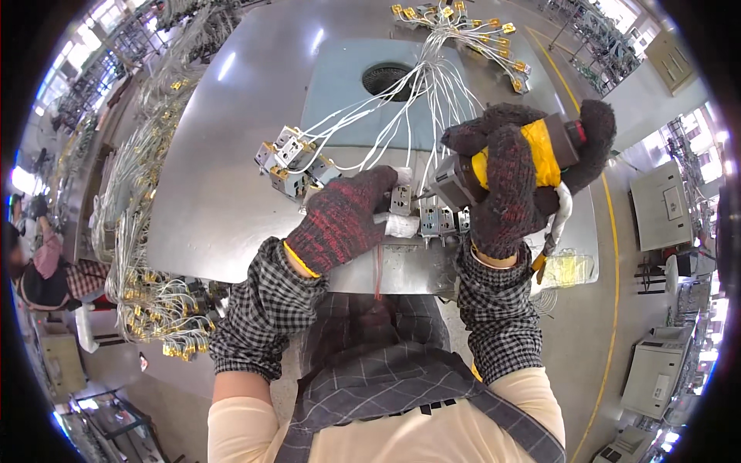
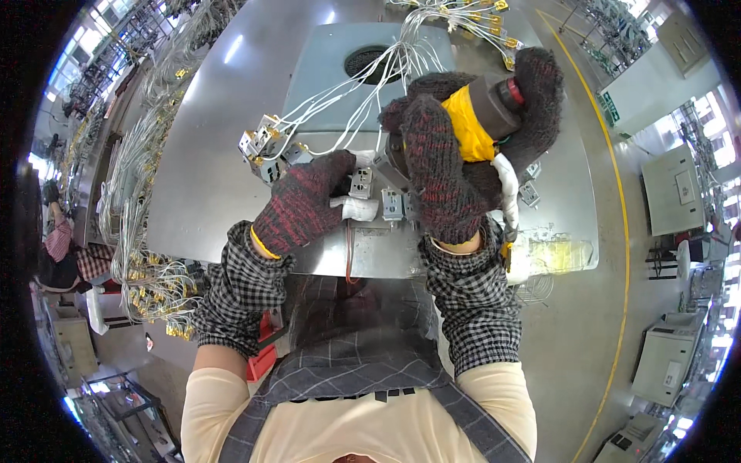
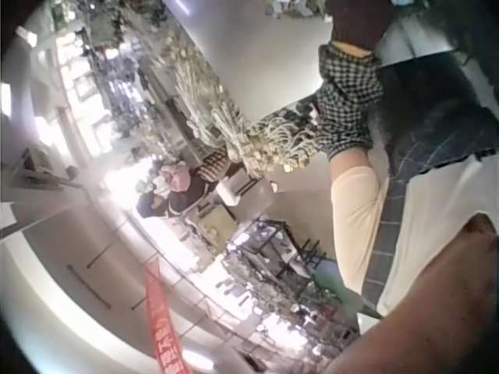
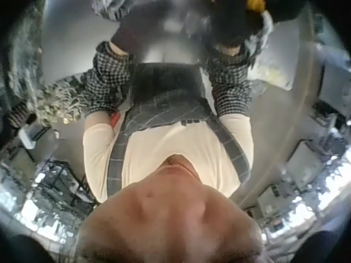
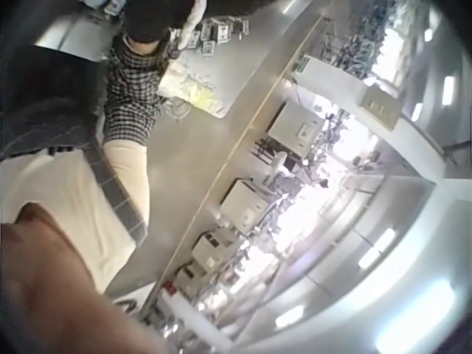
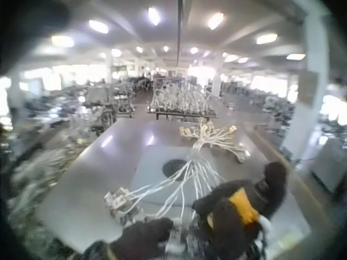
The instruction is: Crimping metal connectors onto the ends of electrical wires using a pneumatic handheld tool.
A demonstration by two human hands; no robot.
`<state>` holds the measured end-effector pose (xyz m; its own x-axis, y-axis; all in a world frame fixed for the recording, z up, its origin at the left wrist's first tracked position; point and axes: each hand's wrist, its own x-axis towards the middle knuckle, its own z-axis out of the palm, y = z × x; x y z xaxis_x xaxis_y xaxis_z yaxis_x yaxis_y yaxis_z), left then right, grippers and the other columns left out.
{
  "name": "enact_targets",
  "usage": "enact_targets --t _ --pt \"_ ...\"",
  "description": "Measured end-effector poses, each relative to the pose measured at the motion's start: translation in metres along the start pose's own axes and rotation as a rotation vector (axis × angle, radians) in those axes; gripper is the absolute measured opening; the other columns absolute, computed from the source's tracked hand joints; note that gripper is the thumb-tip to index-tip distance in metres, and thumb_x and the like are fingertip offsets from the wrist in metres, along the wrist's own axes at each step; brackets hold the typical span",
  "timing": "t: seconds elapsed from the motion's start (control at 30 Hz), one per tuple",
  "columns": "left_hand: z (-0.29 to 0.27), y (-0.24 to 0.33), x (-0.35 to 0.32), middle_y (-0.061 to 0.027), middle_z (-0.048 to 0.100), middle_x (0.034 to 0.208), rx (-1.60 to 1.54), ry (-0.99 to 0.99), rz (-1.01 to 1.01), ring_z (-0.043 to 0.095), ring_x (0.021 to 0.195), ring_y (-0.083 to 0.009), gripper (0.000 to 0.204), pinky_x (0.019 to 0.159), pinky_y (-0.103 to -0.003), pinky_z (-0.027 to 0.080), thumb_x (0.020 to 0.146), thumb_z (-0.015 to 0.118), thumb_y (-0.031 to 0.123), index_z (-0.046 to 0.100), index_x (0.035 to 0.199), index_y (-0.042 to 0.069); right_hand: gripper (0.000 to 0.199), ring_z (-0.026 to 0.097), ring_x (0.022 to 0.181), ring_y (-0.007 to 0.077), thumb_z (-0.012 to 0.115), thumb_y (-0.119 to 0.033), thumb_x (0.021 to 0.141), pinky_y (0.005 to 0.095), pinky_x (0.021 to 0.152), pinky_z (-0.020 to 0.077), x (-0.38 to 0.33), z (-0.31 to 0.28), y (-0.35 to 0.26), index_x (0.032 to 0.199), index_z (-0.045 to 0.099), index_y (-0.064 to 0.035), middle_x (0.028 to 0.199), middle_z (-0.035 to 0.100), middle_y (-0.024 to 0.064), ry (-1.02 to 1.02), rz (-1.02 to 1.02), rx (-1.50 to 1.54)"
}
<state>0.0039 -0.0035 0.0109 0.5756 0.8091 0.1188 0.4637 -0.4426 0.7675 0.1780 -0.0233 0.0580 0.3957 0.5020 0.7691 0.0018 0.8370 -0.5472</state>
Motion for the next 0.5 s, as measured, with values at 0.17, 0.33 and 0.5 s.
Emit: enact_targets --t 0.17,0.33,0.5 --pt "-0.003 0.007 0.001 -0.0146 0.072 0.096 0.104 0.000 -0.053 0.070 0.093 -0.0321 0.067 0.080 -0.042 0.054 0.074 0.079 0.048 0.058 0.124 0.008 0.078 0.069 0.072 0.0278 0.074 -0.005 0.084 0.0433 0.063 0.0623 -0.002 0.006 -0.008 0.146 0.027 -0.0123 0.094 0.065 0.0176 -0.016 0.005 -0.020" --pt "-0.015 0.014 -0.006 -0.0175 0.066 0.115 0.135 -0.019 0.019 0.064 0.108 -0.0328 0.071 0.090 -0.042 0.050 0.075 0.079 0.047 0.056 0.127 0.005 0.077 0.069 0.074 0.0271 0.073 -0.004 0.084 0.0418 0.064 0.0622 -0.012 0.011 -0.009 0.146 0.028 -0.0130 0.096 0.065 0.0175 -0.058 -0.002 -0.006" --pt "-0.040 -0.017 -0.012 -0.0165 0.058 0.127 0.668 0.704 0.117 0.057 0.111 -0.0350 0.055 0.091 -0.047 0.048 0.077 0.076 0.028 0.058 0.128 0.017 0.077 0.069 0.075 0.0264 0.073 -0.003 0.084 0.0403 0.066 0.0620 -0.013 0.005 -0.010 0.146 0.029 -0.0136 0.097 0.064 0.0174 -0.074 -0.026 -0.037"
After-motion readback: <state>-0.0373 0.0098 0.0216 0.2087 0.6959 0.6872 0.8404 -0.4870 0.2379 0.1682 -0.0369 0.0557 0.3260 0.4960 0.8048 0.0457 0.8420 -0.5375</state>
